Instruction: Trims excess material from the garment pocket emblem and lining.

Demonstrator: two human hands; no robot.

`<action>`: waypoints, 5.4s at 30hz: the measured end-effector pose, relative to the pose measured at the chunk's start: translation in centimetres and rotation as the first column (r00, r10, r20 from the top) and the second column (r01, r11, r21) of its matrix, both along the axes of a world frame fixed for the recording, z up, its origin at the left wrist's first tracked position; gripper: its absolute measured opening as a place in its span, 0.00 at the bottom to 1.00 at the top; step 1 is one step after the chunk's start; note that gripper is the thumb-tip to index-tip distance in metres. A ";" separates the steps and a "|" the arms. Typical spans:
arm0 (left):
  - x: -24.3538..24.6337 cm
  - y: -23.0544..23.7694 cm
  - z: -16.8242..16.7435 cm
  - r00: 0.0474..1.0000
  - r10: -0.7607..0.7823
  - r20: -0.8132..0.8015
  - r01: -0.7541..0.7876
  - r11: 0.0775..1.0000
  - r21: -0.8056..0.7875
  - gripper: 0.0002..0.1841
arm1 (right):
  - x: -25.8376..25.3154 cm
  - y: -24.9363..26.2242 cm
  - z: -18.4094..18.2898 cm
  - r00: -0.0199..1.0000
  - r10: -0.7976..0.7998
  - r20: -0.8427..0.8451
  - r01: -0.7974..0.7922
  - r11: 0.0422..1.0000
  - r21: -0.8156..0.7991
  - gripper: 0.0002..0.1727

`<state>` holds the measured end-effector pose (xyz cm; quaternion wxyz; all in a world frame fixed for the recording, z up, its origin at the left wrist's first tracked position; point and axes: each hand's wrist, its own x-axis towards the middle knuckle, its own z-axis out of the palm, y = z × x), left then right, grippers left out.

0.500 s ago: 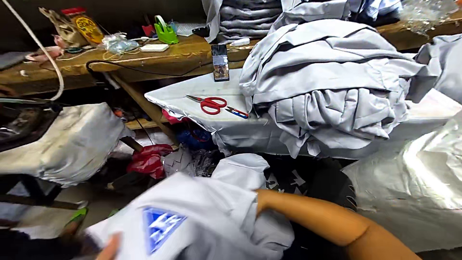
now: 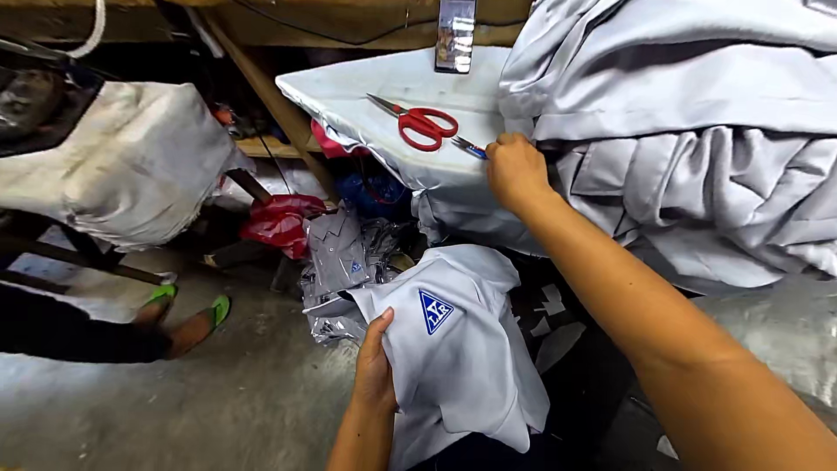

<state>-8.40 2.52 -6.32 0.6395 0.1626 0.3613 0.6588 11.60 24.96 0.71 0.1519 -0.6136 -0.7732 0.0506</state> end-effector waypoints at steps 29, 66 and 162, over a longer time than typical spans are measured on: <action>5.5 4.0 3.9 0.839 -0.258 -0.479 0.230 0.966 -0.119 0.07 | 7.2 -16.9 -6.2 0.480 0.185 -0.857 -0.067 0.982 0.175 0.11; 5.1 4.0 3.7 0.901 -0.321 -0.291 0.274 0.943 -0.192 0.10 | 8.0 -15.3 -7.2 0.632 0.528 -0.567 -0.347 0.847 0.402 0.14; 4.2 2.7 1.1 0.903 -0.176 -0.392 0.178 0.984 -0.031 0.11 | 6.4 -17.1 -7.5 0.709 0.448 -0.544 -0.362 0.894 0.264 0.15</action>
